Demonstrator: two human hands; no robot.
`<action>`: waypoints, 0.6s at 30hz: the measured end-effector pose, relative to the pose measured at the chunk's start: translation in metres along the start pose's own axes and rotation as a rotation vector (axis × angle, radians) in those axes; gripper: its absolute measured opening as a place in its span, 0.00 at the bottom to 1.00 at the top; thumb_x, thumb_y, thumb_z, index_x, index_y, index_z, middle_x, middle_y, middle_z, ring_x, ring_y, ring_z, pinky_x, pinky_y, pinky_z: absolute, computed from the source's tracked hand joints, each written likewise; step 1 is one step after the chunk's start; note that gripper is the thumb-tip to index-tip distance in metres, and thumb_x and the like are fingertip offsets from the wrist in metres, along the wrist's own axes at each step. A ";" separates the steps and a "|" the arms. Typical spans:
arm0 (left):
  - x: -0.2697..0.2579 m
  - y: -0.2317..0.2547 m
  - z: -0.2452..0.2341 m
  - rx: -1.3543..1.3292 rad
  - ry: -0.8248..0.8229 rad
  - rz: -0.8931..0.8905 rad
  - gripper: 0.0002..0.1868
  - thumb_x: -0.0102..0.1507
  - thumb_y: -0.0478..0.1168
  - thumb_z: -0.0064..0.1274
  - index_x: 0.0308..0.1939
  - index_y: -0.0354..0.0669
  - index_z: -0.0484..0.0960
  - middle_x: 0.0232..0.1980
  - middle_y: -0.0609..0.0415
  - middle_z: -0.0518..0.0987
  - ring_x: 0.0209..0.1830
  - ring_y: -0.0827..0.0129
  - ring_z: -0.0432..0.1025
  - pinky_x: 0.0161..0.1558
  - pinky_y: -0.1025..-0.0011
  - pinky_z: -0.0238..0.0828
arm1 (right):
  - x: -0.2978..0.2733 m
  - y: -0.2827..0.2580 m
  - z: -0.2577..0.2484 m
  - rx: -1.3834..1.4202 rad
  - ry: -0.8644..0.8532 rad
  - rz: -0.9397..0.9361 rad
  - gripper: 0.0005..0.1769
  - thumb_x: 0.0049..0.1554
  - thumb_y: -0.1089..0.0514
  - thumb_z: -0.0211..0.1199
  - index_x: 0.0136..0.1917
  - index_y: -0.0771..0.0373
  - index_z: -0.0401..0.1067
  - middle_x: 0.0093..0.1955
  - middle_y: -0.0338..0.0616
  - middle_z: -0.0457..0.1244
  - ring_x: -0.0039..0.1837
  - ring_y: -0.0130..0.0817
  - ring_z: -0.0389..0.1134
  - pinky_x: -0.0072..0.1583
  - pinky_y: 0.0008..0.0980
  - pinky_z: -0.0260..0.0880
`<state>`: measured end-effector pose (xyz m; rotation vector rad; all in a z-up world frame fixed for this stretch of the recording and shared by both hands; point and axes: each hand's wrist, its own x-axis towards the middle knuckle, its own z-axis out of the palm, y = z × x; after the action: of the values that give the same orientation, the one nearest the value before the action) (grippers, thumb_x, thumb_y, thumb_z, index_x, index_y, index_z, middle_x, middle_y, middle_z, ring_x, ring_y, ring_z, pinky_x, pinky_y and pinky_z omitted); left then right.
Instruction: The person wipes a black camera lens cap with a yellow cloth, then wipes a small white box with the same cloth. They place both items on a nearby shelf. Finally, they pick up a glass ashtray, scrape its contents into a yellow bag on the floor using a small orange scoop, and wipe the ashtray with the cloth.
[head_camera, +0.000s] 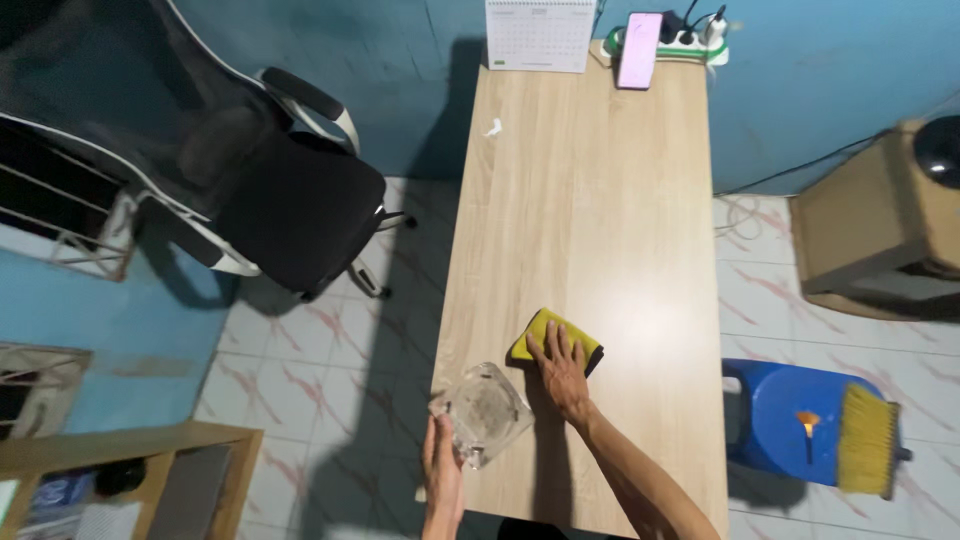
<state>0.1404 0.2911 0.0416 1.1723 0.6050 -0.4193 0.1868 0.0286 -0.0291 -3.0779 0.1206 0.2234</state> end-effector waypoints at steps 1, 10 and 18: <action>0.004 0.005 0.000 -0.028 -0.016 -0.005 0.37 0.65 0.59 0.46 0.76 0.52 0.64 0.77 0.60 0.66 0.72 0.69 0.63 0.62 0.66 0.63 | -0.010 0.004 0.006 0.094 0.017 -0.019 0.40 0.60 0.62 0.48 0.83 0.46 0.46 0.85 0.58 0.35 0.84 0.58 0.36 0.76 0.61 0.42; 0.047 0.011 0.024 0.028 -0.020 -0.101 0.35 0.70 0.58 0.49 0.79 0.51 0.70 0.72 0.35 0.70 0.65 0.36 0.39 0.40 0.70 0.55 | -0.066 0.033 -0.004 1.346 -0.018 0.665 0.23 0.67 0.49 0.55 0.67 0.68 0.70 0.63 0.68 0.65 0.62 0.63 0.68 0.62 0.53 0.68; 0.047 0.016 0.038 -0.182 -0.238 -0.032 0.32 0.69 0.52 0.45 0.75 0.47 0.67 0.52 0.68 0.78 0.40 0.85 0.69 0.39 0.78 0.67 | -0.124 0.070 -0.060 2.570 0.222 1.003 0.23 0.58 0.48 0.62 0.60 0.65 0.73 0.57 0.50 0.70 0.55 0.42 0.73 0.58 0.43 0.74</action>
<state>0.1947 0.2614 0.0331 0.9241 0.4451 -0.5125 0.0676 -0.0356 0.0451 -0.3170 0.8948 -0.1900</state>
